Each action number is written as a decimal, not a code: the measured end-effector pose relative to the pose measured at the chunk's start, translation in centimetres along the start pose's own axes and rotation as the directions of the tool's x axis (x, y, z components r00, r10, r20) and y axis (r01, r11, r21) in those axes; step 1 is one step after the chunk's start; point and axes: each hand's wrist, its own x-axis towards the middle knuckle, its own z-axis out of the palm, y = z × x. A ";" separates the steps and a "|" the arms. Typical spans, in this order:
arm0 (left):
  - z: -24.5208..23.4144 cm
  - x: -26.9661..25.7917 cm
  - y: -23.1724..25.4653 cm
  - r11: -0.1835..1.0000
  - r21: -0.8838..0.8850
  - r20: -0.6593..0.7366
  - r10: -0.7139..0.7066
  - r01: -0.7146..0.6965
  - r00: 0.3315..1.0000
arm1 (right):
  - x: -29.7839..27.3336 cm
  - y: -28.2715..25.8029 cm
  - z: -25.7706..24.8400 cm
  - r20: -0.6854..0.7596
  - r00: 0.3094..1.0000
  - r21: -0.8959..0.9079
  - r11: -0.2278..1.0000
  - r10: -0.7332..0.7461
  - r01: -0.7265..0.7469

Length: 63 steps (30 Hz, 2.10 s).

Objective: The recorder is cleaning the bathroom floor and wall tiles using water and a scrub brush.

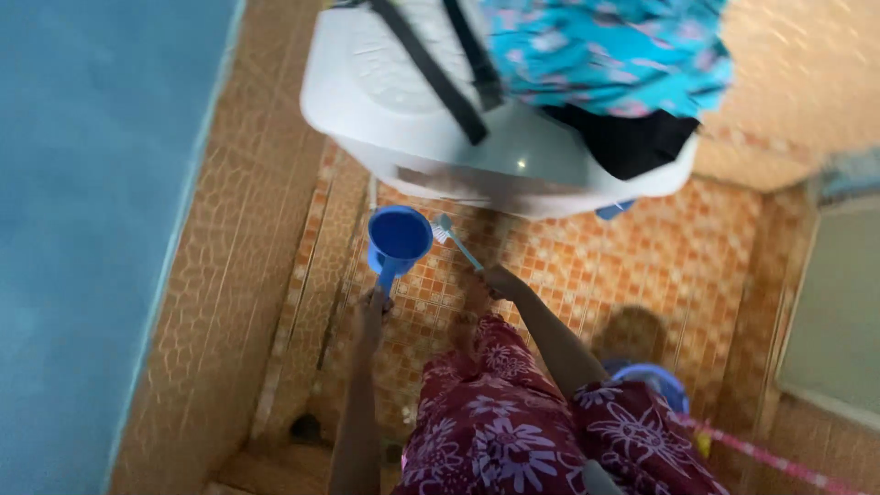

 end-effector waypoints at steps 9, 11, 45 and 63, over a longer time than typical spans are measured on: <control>10.0 2.0 -3.2 0.957 0.287 0.468 -0.105 -0.039 0.878 | -4.4 14.5 -6.1 -0.171 0.985 0.434 0.898 0.001 0.074; 14.3 0.6 -2.0 0.932 0.357 0.472 -0.241 0.066 0.848 | -5.7 16.7 -7.4 -0.250 0.968 0.494 0.862 0.014 0.115; 61.3 -8.0 -17.1 0.154 0.219 0.976 -0.049 -0.964 0.214 | -20.8 38.2 -24.2 -0.508 0.768 0.858 0.310 0.391 0.409; 73.0 -1.6 -17.7 -0.108 0.007 0.963 -0.266 -0.994 0.036 | -20.5 39.7 -22.4 -0.497 0.768 0.846 0.029 0.405 0.532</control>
